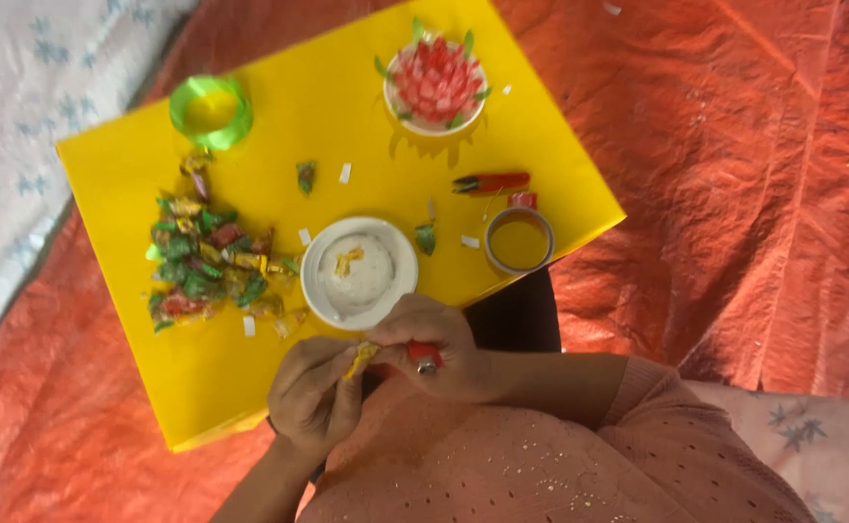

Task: The person repeatedly picks up small wrapped items from a pile on a yellow table, uses a red lighter to ignite them, and places the lit items into a white bowl. The person handles the items one at a time and continues the process throughout the clip.

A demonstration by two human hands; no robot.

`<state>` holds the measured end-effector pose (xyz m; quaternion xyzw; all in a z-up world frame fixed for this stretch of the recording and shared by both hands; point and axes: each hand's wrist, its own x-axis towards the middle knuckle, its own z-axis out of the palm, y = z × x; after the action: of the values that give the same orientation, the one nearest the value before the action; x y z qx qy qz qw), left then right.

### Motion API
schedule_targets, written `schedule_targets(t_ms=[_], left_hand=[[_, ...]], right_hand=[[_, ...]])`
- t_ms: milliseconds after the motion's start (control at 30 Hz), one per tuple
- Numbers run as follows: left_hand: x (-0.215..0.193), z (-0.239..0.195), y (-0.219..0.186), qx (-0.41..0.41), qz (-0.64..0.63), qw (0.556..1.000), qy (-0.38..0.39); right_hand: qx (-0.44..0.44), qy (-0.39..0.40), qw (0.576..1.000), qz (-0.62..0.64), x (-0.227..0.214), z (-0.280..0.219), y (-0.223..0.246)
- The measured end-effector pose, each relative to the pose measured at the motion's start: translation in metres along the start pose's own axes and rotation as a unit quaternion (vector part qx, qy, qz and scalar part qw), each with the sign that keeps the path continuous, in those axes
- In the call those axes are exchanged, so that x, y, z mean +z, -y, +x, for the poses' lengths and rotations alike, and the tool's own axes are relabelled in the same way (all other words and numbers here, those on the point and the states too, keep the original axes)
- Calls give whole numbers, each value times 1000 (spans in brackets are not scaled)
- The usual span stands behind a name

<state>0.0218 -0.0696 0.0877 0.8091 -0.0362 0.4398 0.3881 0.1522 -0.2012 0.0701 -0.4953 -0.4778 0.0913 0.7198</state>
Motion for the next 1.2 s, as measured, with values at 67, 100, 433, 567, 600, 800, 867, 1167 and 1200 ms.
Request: schedule_targets(t_ms=[67,100,433,567,600,800,867,1167,1200], left_hand=[[-3,-2,10,-15,21,1000,17],[-2,1,16,-18,-4,1000,-24],[-13,-15,54,-196,-124,960,-156],[-12,-7,57,-193,-146,959,-146],[-11,-3,56,-159,-102,975,-119],[-6,-3,62,-4,58,998,-21],[0,-6,62,46,92,995,-15],[-5,1,54,-96,-99,988,65],[-3,-3,57,-157,-192,967,54]], right_hand=[[-14,20,999,-38,1,10,-3],[10,3,999,34,2,18,-3],[404,17,906,124,-35,7,-46],[384,36,917,103,-33,-1,-55],[370,46,922,108,-35,-3,-61],[376,76,909,164,-39,-16,-80],[373,86,910,160,-39,-17,-81],[406,126,894,142,-36,-4,-69],[400,129,891,170,-34,-2,-68]])
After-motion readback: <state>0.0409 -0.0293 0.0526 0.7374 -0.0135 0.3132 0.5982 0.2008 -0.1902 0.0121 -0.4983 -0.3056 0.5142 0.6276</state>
